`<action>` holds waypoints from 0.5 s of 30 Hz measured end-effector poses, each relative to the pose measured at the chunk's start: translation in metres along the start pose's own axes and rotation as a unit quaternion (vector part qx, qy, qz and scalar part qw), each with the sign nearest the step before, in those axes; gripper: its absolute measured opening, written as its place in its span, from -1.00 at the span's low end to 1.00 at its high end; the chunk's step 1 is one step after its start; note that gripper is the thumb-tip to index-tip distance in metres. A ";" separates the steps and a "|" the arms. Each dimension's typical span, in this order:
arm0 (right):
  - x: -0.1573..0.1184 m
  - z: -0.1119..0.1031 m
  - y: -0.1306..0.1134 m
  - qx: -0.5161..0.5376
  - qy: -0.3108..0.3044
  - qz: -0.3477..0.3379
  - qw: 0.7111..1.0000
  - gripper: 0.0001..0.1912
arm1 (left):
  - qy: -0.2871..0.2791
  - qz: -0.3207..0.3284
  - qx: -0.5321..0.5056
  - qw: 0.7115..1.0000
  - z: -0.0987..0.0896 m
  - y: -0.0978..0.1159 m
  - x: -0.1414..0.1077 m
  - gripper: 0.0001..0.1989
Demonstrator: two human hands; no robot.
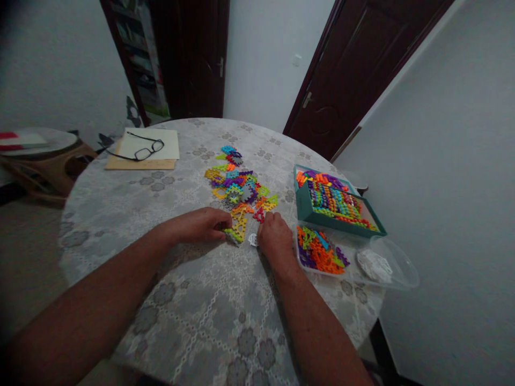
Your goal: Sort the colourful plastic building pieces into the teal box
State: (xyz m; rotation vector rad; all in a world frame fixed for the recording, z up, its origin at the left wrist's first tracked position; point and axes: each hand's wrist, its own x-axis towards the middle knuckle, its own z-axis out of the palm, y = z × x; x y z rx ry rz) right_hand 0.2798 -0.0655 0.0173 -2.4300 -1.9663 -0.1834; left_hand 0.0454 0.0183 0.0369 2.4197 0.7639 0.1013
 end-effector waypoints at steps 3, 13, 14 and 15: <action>0.002 0.003 -0.005 0.025 0.033 -0.019 0.999 -0.68 | 0.003 0.008 0.008 1.000 0.001 -0.002 0.001 -0.91; 0.017 0.014 0.000 0.012 -0.027 -0.013 0.999 -0.68 | -0.004 -0.005 0.000 1.000 0.000 0.000 0.000 -0.82; 0.017 0.014 0.001 0.010 -0.029 -0.008 0.999 -0.68 | -0.006 -0.007 -0.001 1.000 -0.001 0.001 0.000 -0.81; 0.017 0.015 0.002 0.009 -0.030 -0.004 1.000 -0.68 | -0.007 -0.009 -0.001 1.000 -0.001 0.001 -0.001 -0.81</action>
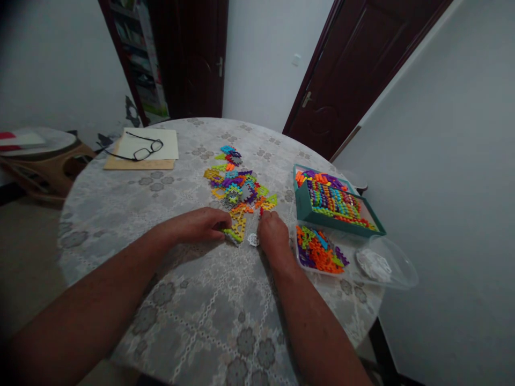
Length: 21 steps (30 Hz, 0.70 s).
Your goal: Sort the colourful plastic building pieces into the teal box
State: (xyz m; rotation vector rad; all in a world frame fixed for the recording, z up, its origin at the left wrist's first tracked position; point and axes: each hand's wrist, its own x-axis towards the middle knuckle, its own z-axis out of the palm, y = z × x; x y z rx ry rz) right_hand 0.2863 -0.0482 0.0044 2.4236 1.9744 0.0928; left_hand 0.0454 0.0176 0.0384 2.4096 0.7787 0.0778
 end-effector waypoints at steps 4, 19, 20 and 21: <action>-0.002 0.003 0.000 0.003 0.010 0.001 1.000 -0.70 | 0.000 0.006 0.019 1.000 0.000 0.001 0.000 -0.85; 0.006 -0.006 -0.013 -0.029 0.020 -0.015 0.999 -0.69 | -0.006 -0.004 -0.007 1.000 -0.001 0.002 -0.001 -0.80; 0.005 -0.006 -0.014 -0.033 0.023 -0.015 0.999 -0.68 | -0.007 -0.007 -0.008 1.000 -0.002 0.002 -0.001 -0.80; 0.005 -0.006 -0.014 -0.035 0.027 -0.017 0.999 -0.67 | -0.008 -0.009 -0.009 1.000 -0.002 0.002 -0.001 -0.80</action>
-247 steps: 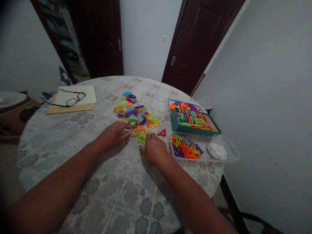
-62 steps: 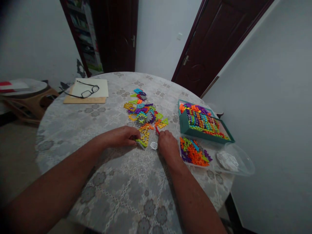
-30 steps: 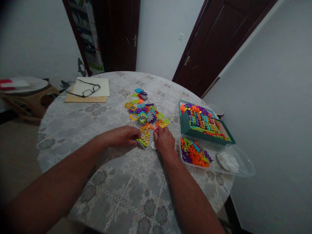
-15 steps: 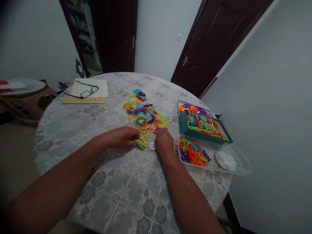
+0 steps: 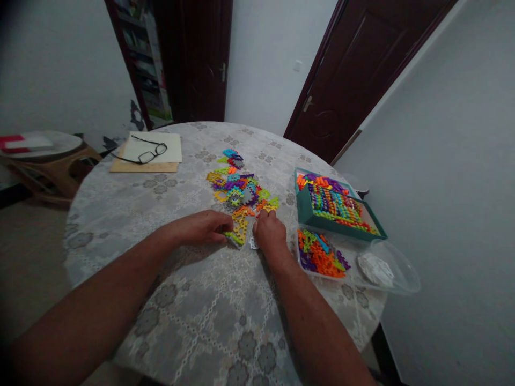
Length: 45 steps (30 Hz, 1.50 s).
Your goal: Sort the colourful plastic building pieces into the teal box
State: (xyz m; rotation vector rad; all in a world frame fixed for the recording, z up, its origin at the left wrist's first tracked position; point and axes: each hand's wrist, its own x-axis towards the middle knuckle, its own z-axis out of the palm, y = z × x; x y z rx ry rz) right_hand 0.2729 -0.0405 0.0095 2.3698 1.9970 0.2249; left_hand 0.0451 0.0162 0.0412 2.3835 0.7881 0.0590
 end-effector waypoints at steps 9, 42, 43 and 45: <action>-0.001 0.001 0.008 0.022 -0.019 -0.017 0.999 -0.69 | 0.003 0.011 -0.004 1.000 0.001 -0.002 0.000 -0.83; -0.026 -0.003 0.006 0.197 0.012 -0.232 0.952 -0.54 | 0.021 0.042 0.042 0.998 0.002 0.002 0.000 -0.82; -0.026 -0.005 0.005 0.187 0.001 -0.228 0.956 -0.54 | 0.020 0.042 0.042 0.998 0.002 0.002 0.000 -0.81; -0.026 -0.007 0.005 0.171 -0.012 -0.218 0.961 -0.57 | 0.021 0.043 0.039 0.998 0.004 0.000 0.001 -0.79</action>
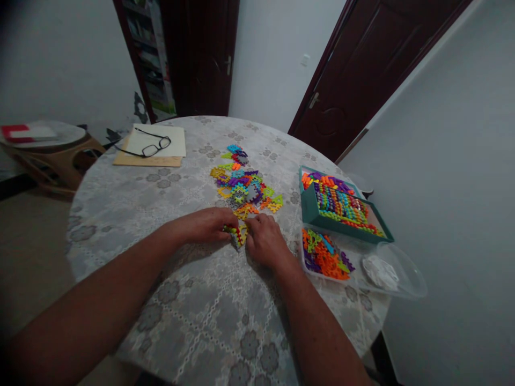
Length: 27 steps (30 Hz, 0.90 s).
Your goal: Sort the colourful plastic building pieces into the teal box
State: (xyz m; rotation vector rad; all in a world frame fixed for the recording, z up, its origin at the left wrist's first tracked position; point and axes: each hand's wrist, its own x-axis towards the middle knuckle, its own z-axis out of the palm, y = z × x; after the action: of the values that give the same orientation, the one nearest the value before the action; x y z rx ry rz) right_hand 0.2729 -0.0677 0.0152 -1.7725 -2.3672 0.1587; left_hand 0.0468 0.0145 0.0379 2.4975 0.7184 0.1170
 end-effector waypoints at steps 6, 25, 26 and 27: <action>-0.003 -0.001 0.003 0.027 0.014 0.009 1.000 -0.79 | -0.024 0.033 -0.040 0.998 0.000 -0.004 0.001 -0.78; -0.001 -0.015 -0.003 0.149 0.022 -0.046 0.988 -0.83 | 0.008 -0.015 -0.046 0.999 0.002 -0.010 0.012 -0.77; -0.002 -0.015 -0.004 0.167 0.031 -0.050 0.984 -0.81 | 0.012 -0.016 -0.045 0.999 0.002 -0.010 0.012 -0.77; -0.002 -0.014 -0.005 0.186 0.043 -0.051 0.980 -0.79 | 0.019 -0.018 -0.046 0.999 0.003 -0.011 0.013 -0.76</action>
State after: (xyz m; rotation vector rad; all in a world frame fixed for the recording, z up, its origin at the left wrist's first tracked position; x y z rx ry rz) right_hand 0.2722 -0.0712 0.0300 -1.4507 -2.1862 0.4660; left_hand 0.0531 0.0275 0.0293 2.3987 0.7569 0.1808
